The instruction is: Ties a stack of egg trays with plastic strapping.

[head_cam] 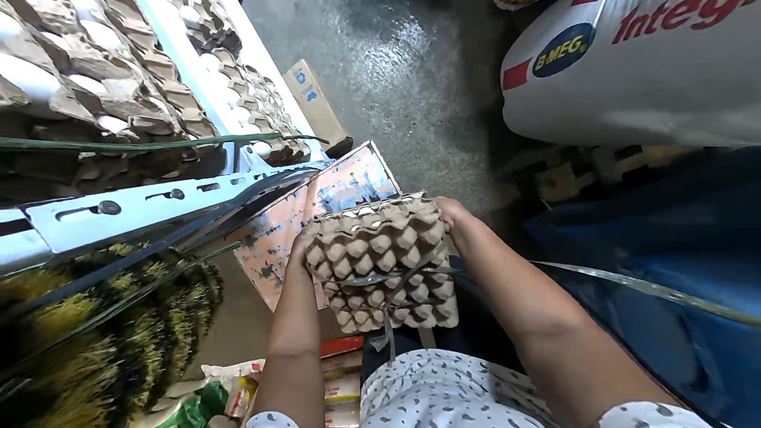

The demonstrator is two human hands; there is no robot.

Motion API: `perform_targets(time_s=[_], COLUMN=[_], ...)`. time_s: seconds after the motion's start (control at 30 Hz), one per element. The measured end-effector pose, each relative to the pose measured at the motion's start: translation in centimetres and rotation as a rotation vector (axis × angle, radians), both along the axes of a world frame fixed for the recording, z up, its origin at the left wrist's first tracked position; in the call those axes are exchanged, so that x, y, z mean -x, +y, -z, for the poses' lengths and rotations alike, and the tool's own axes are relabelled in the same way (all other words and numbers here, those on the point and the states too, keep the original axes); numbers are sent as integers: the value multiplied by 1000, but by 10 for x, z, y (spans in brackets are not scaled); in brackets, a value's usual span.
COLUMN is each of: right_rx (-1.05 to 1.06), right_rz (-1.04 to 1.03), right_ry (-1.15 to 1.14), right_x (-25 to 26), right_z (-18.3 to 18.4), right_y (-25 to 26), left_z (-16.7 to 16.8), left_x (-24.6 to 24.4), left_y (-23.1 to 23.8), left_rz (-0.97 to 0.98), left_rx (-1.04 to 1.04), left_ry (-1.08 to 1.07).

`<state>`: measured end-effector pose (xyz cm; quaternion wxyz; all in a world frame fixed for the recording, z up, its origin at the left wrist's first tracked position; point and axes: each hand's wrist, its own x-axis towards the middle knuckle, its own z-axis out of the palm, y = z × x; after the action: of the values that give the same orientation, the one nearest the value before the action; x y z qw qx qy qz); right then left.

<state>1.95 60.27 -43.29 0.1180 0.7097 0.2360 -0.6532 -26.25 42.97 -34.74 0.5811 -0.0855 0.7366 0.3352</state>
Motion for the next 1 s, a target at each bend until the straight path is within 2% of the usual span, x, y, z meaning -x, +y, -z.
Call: perform_targets(time_s=[0.03, 0.07, 0.1, 0.13, 0.17, 0.2, 0.23, 0.3, 0.37, 0.43, 0.47, 0.53, 0.63, 0.73, 0.77, 0.83, 0.9, 1.0], right_rx=[-17, -26, -32, -45, -59, -75, -89, -101, -108, -109, -97, 25, 210, 314, 287, 100, -186, -575], right_rz=[-20, -57, -109, -175, -258, -337, -400, -450, -415, -342, -325, -373, -486, -708, -781, -866, -870, -1023], right_ry=[-14, -29, -41, -52, -55, -57, -64, -93, -117, -116, -96, 9, 178, 336, 378, 413, 317, 225], right_x=[2, 2, 1, -1, -4, -7, -7, -5, -4, -6, -9, -24, -62, -107, -121, -145, -144, -102], right_z=[5, 11, 19, 29, 41, 50, 54, 50, 40, 32, 31, 26, -24, -104, -126, -153, -190, -251], right_y=[0, 0, -1, -1, -2, -3, -2, 2, 4, 8, 9, 11, 6, 3, 1, 3, 21, 39], left_z=[11, 39, 70, 19, -19, -38, -38, -21, 20, 74, 82, 75, 40, 17, 11, 2, -7, -42], left_x=[-5, -9, -6, -10, -15, -20, -25, -18, 2, 18, 25, 33, 36, 25, 21, 17, 15, 5], left_y=[12, -14, -41, 10, 57, 81, 82, 68, 34, -12, -17, -17, -22, -29, -30, -30, -30, -22], left_rz=[-59, 72, 290, 319, 272, 199, 133, 140, 239, 300, 326, 362, 303, 160, 121, 95, 210, 733], left_rx=[140, -112, -511, -49, 250, 386, 408, 419, 427, 354, 360, 367, 263, 123, 100, 76, 100, 156], left_ry=[50, 216, 417, 282, 169, 129, 170, 188, 126, 201, 170, 133, 63, 27, 28, 58, 129, 447])
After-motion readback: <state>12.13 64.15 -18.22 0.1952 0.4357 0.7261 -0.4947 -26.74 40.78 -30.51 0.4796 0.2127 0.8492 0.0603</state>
